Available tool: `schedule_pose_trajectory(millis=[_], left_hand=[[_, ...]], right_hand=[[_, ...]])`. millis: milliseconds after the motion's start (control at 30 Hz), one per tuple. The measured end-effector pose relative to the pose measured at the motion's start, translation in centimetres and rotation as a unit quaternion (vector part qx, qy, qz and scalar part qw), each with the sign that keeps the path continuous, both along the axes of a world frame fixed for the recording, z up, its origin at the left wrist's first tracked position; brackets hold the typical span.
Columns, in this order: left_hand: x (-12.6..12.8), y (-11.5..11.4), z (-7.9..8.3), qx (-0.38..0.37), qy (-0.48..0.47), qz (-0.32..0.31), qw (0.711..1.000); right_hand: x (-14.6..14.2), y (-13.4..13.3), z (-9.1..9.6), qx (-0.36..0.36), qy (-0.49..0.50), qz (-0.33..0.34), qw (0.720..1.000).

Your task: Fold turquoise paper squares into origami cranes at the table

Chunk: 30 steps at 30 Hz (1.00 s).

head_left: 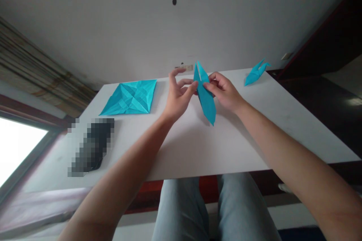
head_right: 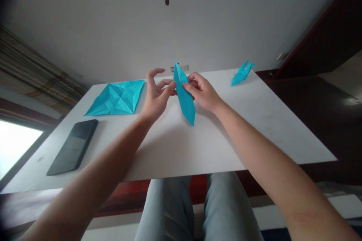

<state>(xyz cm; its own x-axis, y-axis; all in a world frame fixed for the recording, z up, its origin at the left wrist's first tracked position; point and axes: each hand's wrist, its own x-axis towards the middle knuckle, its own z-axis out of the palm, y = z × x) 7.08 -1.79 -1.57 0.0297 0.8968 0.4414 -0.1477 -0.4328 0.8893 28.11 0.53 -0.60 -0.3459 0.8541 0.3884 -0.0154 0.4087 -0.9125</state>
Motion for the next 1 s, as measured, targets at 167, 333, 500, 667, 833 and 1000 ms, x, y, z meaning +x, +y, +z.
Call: schedule_pose_trajectory(millis=[167, 333, 500, 667, 833, 1000], left_hand=[[0.3, -0.3, 0.0, 0.032, 0.029, -0.074, 0.996], [0.0, -0.4, 0.3, 0.035, 0.051, -0.072, 0.996], [-0.4, -0.6, 0.4, 0.049, 0.128, -0.074, 0.988], [-0.7, -0.8, 0.5, 0.079, 0.156, -0.097, 0.980], [-0.7, -1.0, 0.8, 0.058, 0.147, -0.126, 0.979], [-0.8, -0.5, 0.2, 0.016, 0.106, -0.149, 0.983]], right_hand=[[0.3, 0.9, -0.9, -0.031, 0.068, -0.039, 0.996], [0.1, 1.0, -0.9, -0.015, 0.048, -0.040, 0.998], [0.0, 0.9, -0.6, 0.027, 0.023, -0.071, 0.997], [0.0, 1.1, -0.8, 0.002, 0.052, -0.091, 0.994], [-0.2, 1.2, -0.9, -0.019, 0.076, -0.106, 0.991], [-0.2, 1.0, -0.6, -0.037, 0.094, -0.079, 0.992]])
